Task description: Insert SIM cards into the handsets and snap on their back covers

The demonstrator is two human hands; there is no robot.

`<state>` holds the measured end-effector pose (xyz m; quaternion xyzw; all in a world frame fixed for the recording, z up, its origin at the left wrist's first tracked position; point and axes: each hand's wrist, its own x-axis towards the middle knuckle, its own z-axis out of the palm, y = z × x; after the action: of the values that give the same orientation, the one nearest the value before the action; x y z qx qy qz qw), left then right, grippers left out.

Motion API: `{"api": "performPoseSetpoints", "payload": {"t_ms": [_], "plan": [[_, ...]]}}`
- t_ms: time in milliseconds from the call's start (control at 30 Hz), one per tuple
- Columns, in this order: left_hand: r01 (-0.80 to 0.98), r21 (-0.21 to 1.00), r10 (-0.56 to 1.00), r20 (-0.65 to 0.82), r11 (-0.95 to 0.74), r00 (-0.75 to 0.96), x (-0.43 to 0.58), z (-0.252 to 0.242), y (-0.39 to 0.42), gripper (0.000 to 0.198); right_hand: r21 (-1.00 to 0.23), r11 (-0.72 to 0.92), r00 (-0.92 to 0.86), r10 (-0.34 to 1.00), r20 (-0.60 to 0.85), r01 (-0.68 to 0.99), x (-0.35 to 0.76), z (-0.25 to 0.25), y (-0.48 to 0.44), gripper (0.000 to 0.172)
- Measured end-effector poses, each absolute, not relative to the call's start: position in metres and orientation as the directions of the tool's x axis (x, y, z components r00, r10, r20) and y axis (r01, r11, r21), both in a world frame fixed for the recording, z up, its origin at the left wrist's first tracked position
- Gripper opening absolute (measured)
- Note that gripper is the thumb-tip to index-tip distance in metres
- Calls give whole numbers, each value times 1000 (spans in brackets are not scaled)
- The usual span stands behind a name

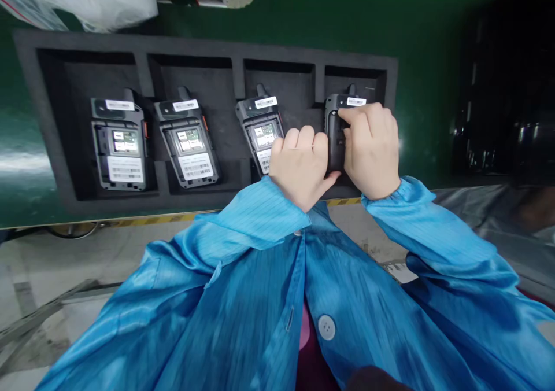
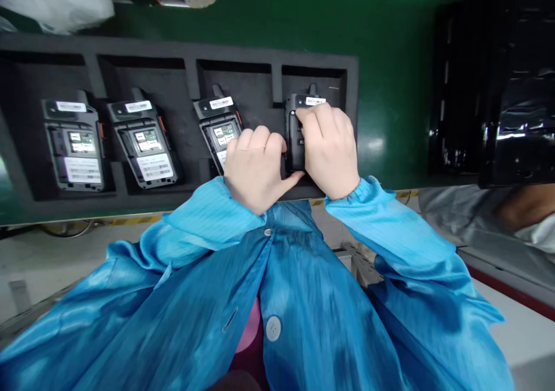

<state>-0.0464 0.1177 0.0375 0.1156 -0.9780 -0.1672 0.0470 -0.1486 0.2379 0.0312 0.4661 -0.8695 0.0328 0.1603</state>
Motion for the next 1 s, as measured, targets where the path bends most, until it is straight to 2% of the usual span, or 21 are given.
{"api": "performPoseSetpoints", "payload": {"t_ms": [133,433,533,600,667,700,800,867,933,1000], "plan": [[-204,314,-238,74,927,-968,-46,39,117,42,139,536,-470,-817,335,-832,-148,31,239,34],[-176,314,-239,174,933,-955,-44,31,118,45,128,579,-530,-800,281,-805,-148,30,229,35],[-167,311,-233,189,936,-954,-35,30,114,44,23,557,-535,-807,250,-830,-151,44,229,31],[-133,329,-214,222,935,-951,-28,31,109,46,-64,551,-543,-785,297,-832,-161,60,238,32],[-79,358,-190,285,931,-939,-22,31,102,46,-80,641,-617,-687,384,-764,-180,77,256,35],[-48,375,-177,317,926,-932,-19,32,98,45,-70,731,-684,-594,424,-679,-191,85,269,36],[46,426,-139,391,904,-910,-10,35,90,41,-52,967,-864,-198,464,-250,-227,100,314,43],[96,454,-120,425,886,-897,-6,37,88,36,-22,1000,-898,1,439,-10,-249,100,339,55],[148,473,-99,457,868,-884,-4,38,87,32,34,993,-903,86,420,110,-265,93,355,65],[196,484,-73,483,853,-872,-3,37,87,30,87,985,-910,105,401,152,-276,83,362,63]]}}
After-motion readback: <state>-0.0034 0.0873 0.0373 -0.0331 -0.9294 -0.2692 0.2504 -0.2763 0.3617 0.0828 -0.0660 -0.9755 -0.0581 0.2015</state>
